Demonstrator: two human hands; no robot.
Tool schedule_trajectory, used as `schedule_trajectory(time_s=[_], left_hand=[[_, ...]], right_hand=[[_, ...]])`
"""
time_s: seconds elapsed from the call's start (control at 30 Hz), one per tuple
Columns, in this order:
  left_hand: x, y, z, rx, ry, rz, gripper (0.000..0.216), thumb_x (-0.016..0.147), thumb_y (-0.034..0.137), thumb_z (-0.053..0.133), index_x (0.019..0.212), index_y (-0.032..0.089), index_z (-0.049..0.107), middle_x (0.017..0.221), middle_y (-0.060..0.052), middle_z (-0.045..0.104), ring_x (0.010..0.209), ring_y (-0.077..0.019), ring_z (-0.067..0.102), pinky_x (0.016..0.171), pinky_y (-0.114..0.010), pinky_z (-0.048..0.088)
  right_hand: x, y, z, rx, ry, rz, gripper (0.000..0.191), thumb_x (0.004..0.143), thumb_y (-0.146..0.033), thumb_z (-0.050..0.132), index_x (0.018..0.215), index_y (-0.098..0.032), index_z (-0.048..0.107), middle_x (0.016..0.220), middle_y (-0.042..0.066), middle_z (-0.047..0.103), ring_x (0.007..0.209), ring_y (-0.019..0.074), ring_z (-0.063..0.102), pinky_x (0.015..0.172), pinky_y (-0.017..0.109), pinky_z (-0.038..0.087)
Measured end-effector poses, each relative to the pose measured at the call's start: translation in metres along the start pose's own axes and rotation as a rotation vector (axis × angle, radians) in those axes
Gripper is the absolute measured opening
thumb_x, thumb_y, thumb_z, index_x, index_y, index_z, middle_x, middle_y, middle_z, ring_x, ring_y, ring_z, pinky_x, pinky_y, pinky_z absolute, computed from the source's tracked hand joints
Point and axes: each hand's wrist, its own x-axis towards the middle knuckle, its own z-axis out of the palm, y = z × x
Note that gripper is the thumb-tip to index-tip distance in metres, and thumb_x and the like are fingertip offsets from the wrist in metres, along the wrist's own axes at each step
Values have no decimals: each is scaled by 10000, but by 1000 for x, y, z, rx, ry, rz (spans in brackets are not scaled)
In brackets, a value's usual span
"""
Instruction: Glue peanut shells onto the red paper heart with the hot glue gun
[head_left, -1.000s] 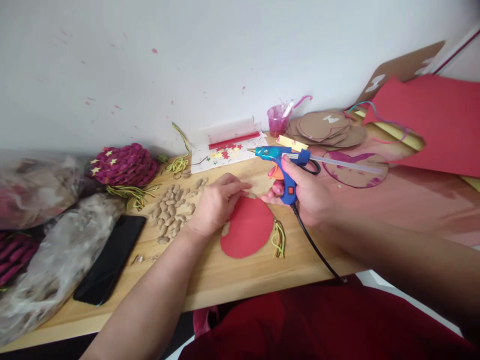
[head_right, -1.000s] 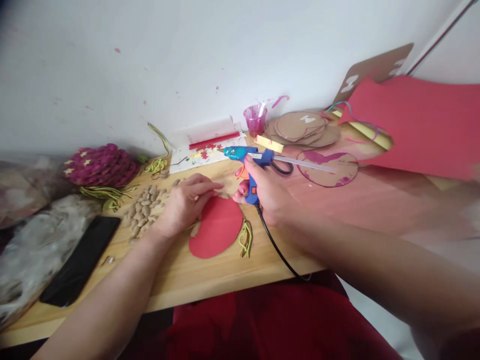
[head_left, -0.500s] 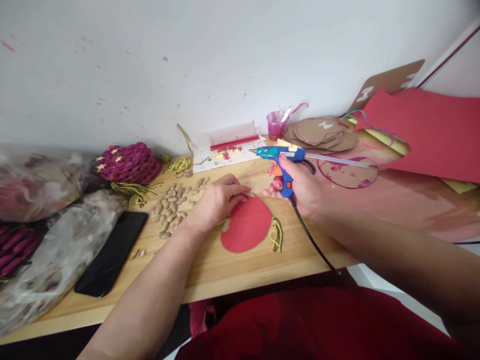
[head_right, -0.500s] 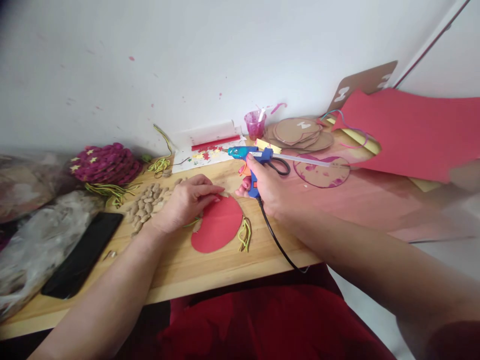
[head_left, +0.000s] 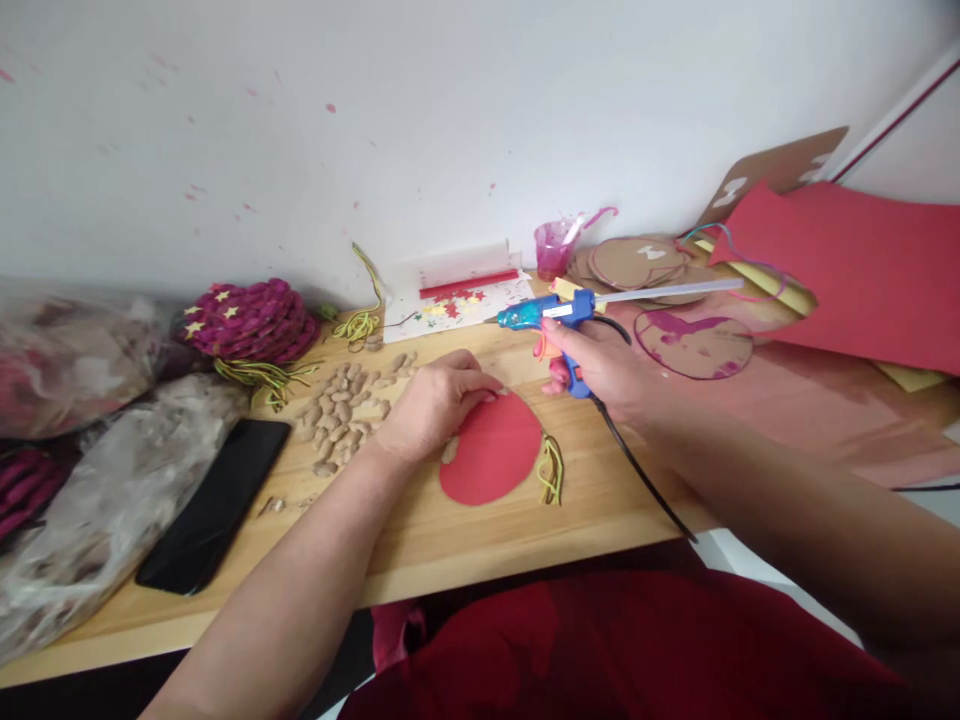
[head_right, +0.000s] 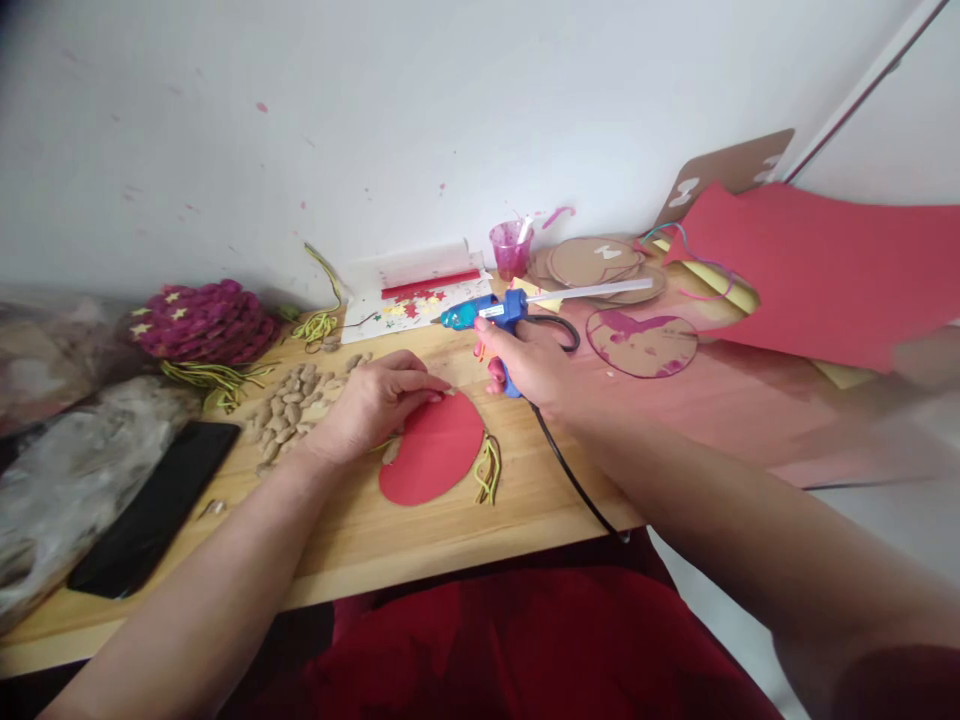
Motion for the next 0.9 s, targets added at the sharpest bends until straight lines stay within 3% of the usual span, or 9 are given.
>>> schedule_trajectory(time_s=[0.13,0.3,0.6,0.9], left_hand=[[0,-1,0,-19,13,-27,188,900,111,675,992,214,803,920,-34,718,777,-135,687,743,-242,539],[-1,-3,1,30,60,-8,153,901,113,676,965,191,791,910,-39,709,772,-136,674,740,-244,531],[-2,-5,6,76,84,-9,202,944,124,612,921,211,792,920,-38,690,769,-127,649,686,-231,487],[-1,1,4,107,60,-59,222,939,130,590,935,222,792,927,-34,701,782,-142,656,693,-252,489]], right_hand=[[3,-11,-22,-449,-59,-149,382,939,-540,633,767,-200,610,546,-19,536,486,120,522,494,261,435],[-7,-34,-29,-881,-98,-114,400,936,-559,576,773,-196,611,611,10,594,548,150,551,534,292,380],[-18,-52,-33,-1114,-196,-161,431,925,-537,570,657,-206,503,620,8,538,572,138,462,567,303,297],[-21,-54,-29,-1271,-253,-197,394,934,-538,516,749,-196,585,700,32,584,640,174,529,605,303,331]])
